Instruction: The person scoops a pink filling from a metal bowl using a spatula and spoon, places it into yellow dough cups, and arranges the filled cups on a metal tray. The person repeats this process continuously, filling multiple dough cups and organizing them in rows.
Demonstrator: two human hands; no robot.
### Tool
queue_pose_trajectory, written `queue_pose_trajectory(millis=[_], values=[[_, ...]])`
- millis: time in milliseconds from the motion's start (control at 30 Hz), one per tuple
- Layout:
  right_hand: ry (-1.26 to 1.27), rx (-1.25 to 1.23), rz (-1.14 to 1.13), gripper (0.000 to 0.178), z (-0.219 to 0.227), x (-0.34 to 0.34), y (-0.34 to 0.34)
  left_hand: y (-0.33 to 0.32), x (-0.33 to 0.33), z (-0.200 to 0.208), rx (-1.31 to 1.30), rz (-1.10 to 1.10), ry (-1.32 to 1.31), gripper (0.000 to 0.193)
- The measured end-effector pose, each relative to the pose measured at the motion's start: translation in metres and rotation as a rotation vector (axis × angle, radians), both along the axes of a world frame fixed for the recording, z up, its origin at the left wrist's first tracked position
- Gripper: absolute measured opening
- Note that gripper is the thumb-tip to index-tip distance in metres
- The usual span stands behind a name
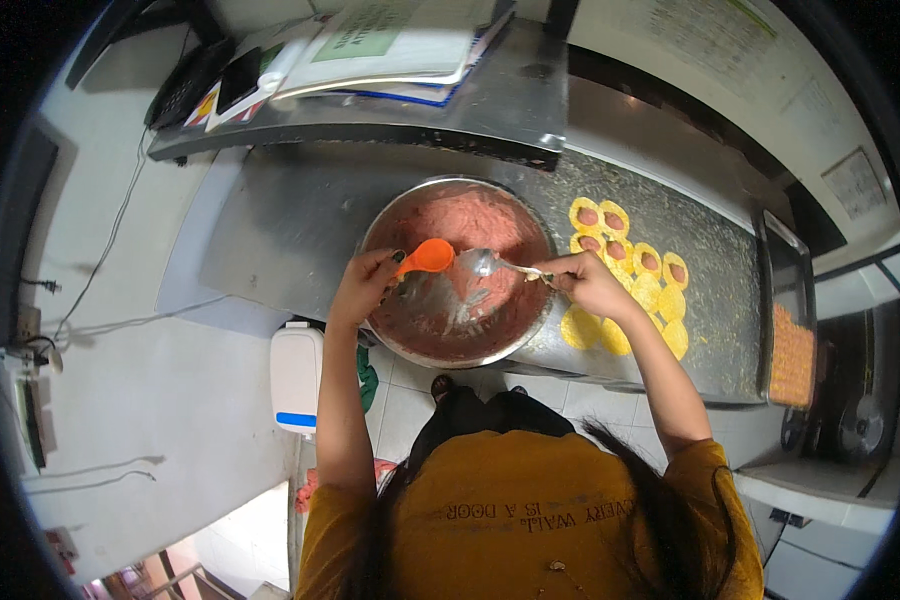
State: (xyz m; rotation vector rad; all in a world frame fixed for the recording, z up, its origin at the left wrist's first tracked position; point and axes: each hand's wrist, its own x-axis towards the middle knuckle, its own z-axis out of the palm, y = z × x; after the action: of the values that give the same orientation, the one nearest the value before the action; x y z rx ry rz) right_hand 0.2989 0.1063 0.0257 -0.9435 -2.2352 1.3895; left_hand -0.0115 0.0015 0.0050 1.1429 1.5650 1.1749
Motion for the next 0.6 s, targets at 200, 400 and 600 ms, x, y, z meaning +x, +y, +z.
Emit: queue_pose_trajectory(millis=[200,400,600], values=[[-0.02,-0.177,-0.004,0.037,0.031,-0.025,-0.005,-0.014,-0.005,-0.009,-0.005,0.092,0.306,0.025],[0.021,0.078,-0.03,0.036,0.043,-0.045,-0.009,-0.009,0.004,0.003,-0.116,0.03,0.221,0.026],[-0.101,0.643,-0.102,0.035,0.047,-0.048,-0.023,-0.011,-0.002,0.005,-0.099,0.129,0.067,0.028]])
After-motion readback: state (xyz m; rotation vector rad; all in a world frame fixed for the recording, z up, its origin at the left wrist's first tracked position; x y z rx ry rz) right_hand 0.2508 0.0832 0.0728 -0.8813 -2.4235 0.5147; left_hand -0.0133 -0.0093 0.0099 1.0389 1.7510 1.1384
